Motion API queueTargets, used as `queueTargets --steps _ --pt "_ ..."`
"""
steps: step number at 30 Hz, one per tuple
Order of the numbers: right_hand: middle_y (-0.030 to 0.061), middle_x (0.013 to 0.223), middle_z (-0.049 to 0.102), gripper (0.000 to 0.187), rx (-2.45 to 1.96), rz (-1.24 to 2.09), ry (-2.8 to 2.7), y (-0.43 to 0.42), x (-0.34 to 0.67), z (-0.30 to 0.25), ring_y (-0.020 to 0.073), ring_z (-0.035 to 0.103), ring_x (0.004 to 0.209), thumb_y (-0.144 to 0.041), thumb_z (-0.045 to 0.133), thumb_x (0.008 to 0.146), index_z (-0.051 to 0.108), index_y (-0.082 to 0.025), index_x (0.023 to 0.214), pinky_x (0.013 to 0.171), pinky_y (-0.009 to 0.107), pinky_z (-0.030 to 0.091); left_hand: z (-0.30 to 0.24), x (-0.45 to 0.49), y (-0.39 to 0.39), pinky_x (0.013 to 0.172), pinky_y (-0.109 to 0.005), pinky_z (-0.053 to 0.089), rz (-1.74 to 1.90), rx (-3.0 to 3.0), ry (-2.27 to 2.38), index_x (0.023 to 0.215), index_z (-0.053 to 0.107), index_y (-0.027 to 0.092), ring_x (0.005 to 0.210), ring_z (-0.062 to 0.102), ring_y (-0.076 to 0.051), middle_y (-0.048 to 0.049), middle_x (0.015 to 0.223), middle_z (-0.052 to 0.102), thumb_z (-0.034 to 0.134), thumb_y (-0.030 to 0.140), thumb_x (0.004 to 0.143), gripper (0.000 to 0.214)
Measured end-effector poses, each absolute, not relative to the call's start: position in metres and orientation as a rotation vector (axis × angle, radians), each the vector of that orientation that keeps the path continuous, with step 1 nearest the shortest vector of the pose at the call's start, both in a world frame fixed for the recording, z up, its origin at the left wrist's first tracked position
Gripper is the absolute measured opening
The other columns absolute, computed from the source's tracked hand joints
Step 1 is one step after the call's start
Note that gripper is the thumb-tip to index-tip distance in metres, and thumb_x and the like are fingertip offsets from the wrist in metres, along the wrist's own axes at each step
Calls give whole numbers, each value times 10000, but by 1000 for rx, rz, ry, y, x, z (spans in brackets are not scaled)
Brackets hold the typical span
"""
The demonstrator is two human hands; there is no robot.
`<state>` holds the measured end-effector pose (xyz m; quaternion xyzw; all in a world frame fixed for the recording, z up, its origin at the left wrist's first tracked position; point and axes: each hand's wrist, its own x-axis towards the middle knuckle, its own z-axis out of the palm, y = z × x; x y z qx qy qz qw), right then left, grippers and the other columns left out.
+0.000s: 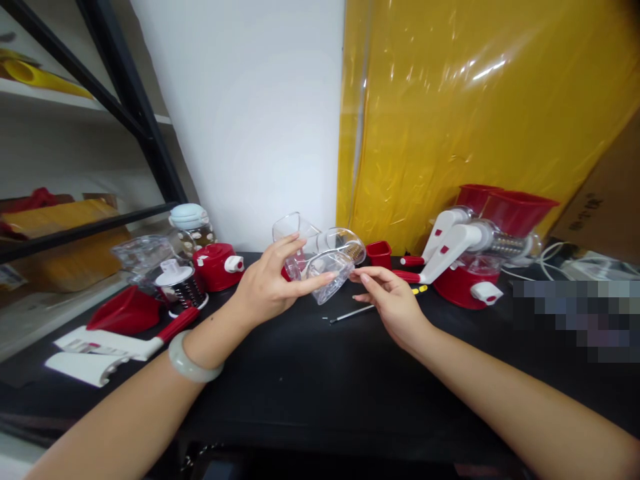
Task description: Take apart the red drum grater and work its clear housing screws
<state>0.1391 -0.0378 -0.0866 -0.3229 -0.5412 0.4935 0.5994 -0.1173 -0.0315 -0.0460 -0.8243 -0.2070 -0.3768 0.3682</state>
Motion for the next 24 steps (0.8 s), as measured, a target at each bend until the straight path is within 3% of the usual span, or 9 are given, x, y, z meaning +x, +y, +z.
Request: queueTargets --steps 5,11,16,20,24 --pt "43 979 759 342 -731 1149 -1275 -37 140 -87 234 714 1030 -551 804 766 740 -261 936 726 351 654 -46 -116 -31 1026 -535 590 -957 -2116 -519 1397 574 478 1361 523 -327 -57 1503 424 756 154 861 652" --pt "49 1031 717 356 -695 1155 -1290 -40 135 -88 208 719 945 -562 836 723 738 -238 832 729 357 663 -43 -115 -31 1032 -548 583 -946 -2143 -450 1344 624 395 1360 524 -333 -87 1484 424 728 102 860 575" --pt "55 1008 766 351 -674 1168 -1208 -38 137 -87 230 744 1025 -546 807 778 723 -248 943 905 445 632 -44 -117 -30 1017 -531 594 -942 -2118 -498 1347 619 391 1356 534 -337 -99 1488 425 768 126 844 588" --pt "86 1081 792 386 -644 1244 -1175 -39 134 -90 261 741 1093 -532 823 765 740 -247 1013 1044 513 552 -42 -115 -32 1044 -502 590 -884 -2045 -453 1370 577 503 1414 494 -310 -36 1482 468 788 143 849 668" --pt "105 1166 782 448 -567 1485 -1088 -44 127 -93 278 731 1117 -598 712 843 719 -258 1135 1045 533 535 -40 -112 -37 1212 -480 440 -797 -1867 -246 1373 591 505 1468 442 -246 19 1439 548 779 147 867 647"
